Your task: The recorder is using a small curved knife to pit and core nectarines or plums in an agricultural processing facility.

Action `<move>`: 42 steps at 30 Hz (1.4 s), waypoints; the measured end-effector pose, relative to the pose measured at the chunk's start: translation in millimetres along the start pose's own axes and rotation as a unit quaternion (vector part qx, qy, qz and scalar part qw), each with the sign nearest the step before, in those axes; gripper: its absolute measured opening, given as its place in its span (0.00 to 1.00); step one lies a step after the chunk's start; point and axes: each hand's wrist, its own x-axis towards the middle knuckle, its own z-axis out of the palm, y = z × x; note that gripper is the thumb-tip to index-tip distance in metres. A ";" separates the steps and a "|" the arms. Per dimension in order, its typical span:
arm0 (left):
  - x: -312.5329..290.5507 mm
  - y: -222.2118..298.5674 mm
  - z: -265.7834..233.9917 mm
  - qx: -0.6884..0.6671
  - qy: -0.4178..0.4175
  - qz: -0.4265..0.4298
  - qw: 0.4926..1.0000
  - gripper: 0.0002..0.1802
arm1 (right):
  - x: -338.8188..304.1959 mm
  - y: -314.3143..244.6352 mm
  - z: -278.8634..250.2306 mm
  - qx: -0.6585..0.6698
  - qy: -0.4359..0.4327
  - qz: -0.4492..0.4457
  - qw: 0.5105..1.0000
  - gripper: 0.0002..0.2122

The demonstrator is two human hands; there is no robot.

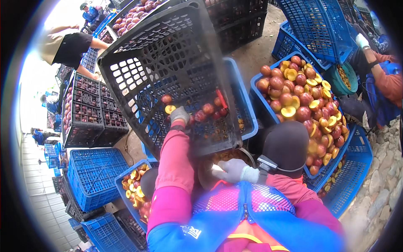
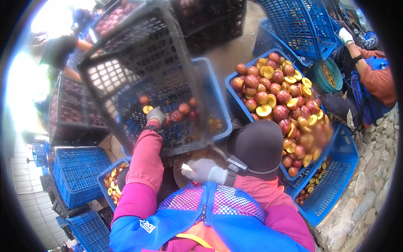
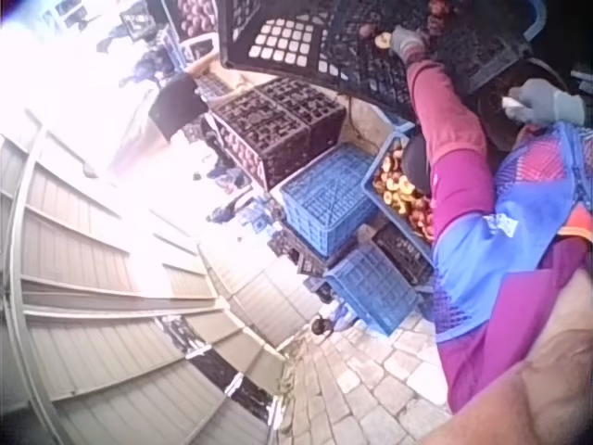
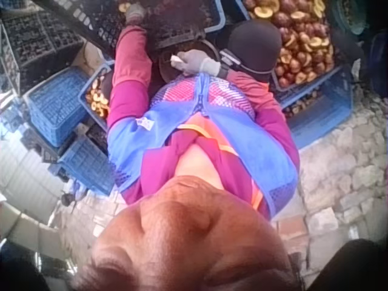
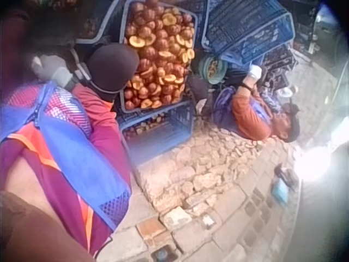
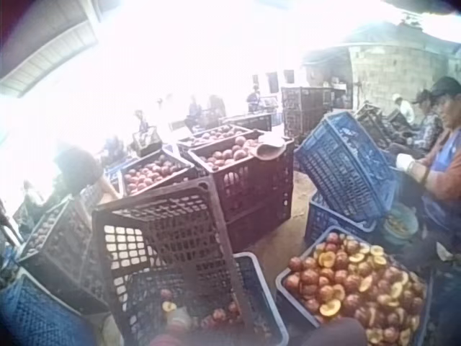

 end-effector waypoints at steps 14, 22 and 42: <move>-234.8 -18.6 -87.9 -0.306 0.360 0.335 0.815 0.19 | -5.9 -69.1 -22.0 0.029 0.350 -0.195 0.916 0.16; -333.1 -2.8 -87.0 -0.618 0.191 0.325 0.690 0.16 | -34.3 -100.8 4.2 -0.079 0.364 -0.141 0.917 0.21; -336.6 -3.6 -37.7 -0.493 0.209 0.459 0.708 0.22 | -79.0 -70.9 38.0 0.529 -0.100 -0.033 0.842 0.27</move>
